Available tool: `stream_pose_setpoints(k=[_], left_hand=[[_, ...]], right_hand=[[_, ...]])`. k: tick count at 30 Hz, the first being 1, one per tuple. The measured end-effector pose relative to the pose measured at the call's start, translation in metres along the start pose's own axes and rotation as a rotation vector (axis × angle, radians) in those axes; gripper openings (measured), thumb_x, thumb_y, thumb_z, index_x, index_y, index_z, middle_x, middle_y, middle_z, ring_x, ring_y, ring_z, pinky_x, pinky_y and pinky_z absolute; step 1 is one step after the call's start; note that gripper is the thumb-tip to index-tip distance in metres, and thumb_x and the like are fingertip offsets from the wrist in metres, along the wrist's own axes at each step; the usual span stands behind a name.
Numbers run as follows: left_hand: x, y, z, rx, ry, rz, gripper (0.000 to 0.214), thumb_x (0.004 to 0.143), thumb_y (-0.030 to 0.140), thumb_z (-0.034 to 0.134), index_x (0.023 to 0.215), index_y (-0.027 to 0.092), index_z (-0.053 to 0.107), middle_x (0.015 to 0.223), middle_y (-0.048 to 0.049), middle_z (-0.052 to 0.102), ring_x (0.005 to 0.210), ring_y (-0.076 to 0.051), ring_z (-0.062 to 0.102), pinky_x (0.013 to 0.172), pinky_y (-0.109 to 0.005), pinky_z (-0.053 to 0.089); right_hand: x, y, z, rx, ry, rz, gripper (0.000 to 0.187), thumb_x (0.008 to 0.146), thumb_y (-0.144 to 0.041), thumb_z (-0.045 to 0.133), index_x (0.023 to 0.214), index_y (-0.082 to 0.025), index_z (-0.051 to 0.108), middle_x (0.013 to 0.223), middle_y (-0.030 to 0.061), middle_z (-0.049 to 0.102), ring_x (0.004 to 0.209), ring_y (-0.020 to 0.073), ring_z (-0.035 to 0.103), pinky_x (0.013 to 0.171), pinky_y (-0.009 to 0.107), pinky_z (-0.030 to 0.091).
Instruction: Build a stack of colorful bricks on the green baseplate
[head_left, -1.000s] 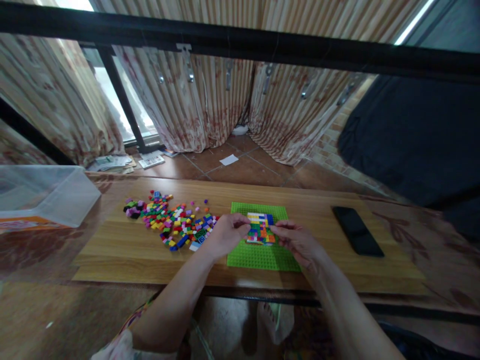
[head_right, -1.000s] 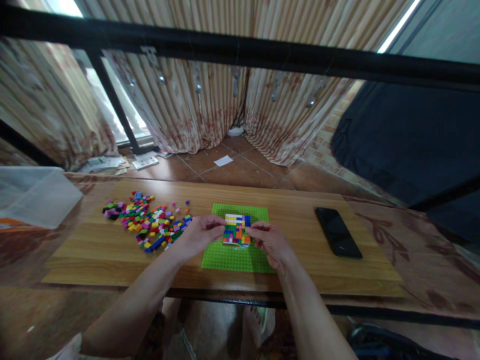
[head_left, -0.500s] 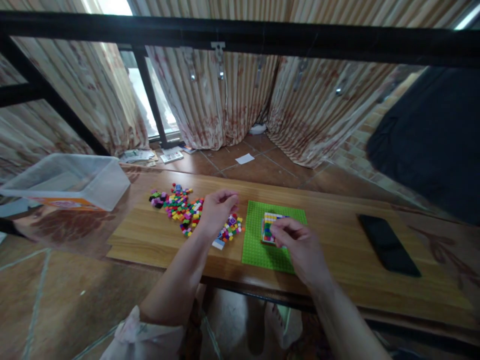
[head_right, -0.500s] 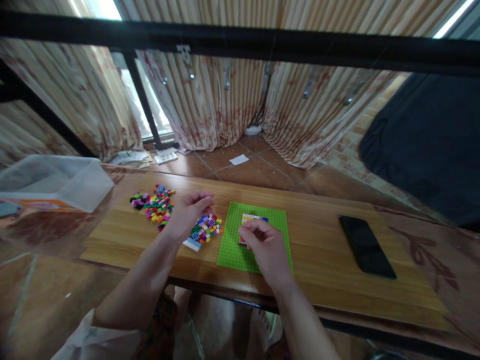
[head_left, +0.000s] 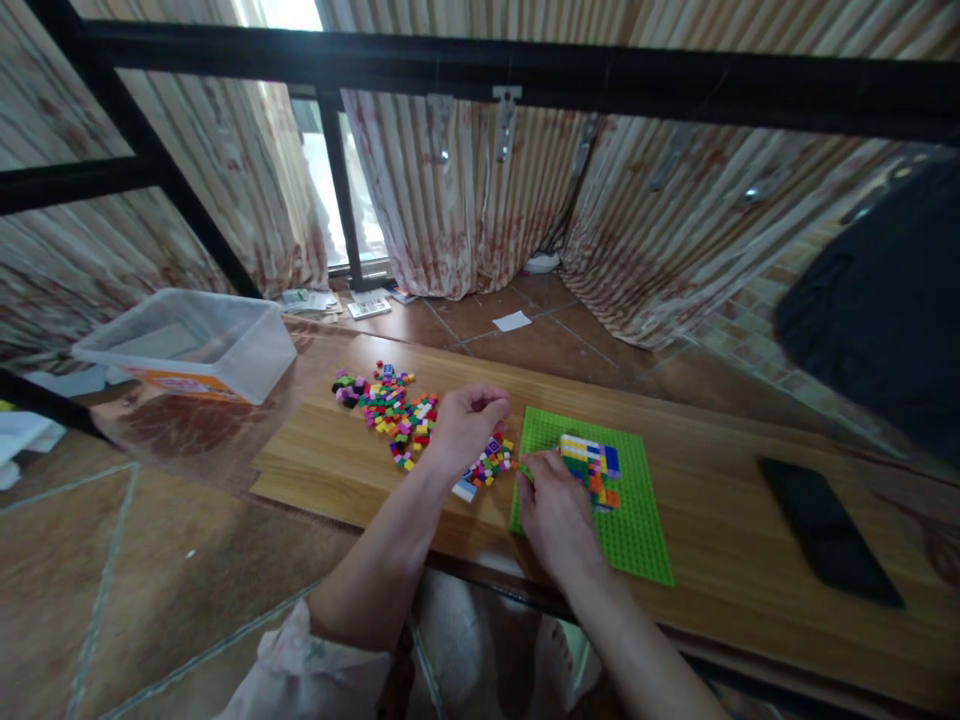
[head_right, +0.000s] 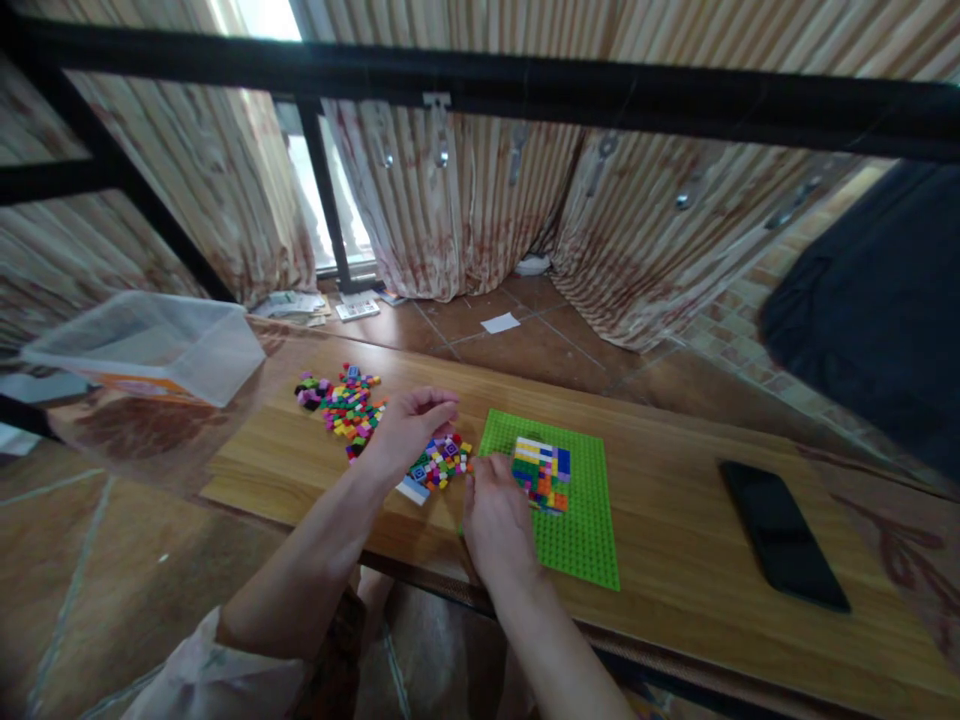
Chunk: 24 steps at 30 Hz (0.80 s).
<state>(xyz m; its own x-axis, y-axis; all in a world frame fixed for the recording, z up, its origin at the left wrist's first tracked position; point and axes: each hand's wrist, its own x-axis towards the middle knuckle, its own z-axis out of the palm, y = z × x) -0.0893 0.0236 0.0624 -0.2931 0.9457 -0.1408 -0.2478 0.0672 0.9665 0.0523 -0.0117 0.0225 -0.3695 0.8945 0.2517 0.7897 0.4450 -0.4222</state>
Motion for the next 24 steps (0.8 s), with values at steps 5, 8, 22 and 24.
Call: stream_pose_setpoints(k=[5,8,22,24], left_hand=[[-0.001,0.001,-0.002,0.023,-0.004,-0.002,0.007,0.069,0.015,0.065,0.074,0.012,0.069,0.059,0.0031,0.061,0.052,-0.007,0.053,0.052,-0.018,0.044],[-0.001,-0.001,-0.002,0.030,-0.015,-0.006,0.008,0.069,0.016,0.065,0.075,0.012,0.069,0.062,0.0028,0.062,0.053,-0.007,0.054,0.054,-0.018,0.045],[0.002,-0.007,-0.005,0.134,-0.080,0.014,0.009,0.070,0.020,0.066,0.076,0.013,0.069,0.065,0.0021,0.063,0.057,-0.008,0.055,0.056,-0.020,0.045],[0.002,-0.010,-0.004,0.172,-0.169,-0.002,0.010,0.070,0.021,0.067,0.076,0.013,0.069,0.064,0.0019,0.063,0.056,-0.008,0.054,0.056,-0.019,0.043]], right_hand=[[0.005,-0.005,0.010,-0.148,-0.106,0.040,0.025,0.088,-0.006,0.045,0.098,-0.011,0.067,0.100,0.0146,0.063,0.090,0.0236,0.062,0.073,0.030,0.049],[0.011,-0.004,0.015,-0.206,-0.149,0.089,0.021,0.087,-0.005,0.048,0.093,-0.012,0.067,0.100,0.0138,0.062,0.088,0.0215,0.063,0.068,0.027,0.048],[0.006,-0.004,0.003,0.043,0.056,0.061,0.019,0.091,-0.011,0.047,0.087,-0.015,0.066,0.083,0.0078,0.068,0.074,0.0190,0.064,0.069,0.029,0.045],[0.003,-0.001,-0.008,0.151,0.130,0.058,0.017,0.091,-0.015,0.049,0.086,-0.017,0.065,0.080,0.0055,0.069,0.071,0.0181,0.064,0.069,0.028,0.046]])
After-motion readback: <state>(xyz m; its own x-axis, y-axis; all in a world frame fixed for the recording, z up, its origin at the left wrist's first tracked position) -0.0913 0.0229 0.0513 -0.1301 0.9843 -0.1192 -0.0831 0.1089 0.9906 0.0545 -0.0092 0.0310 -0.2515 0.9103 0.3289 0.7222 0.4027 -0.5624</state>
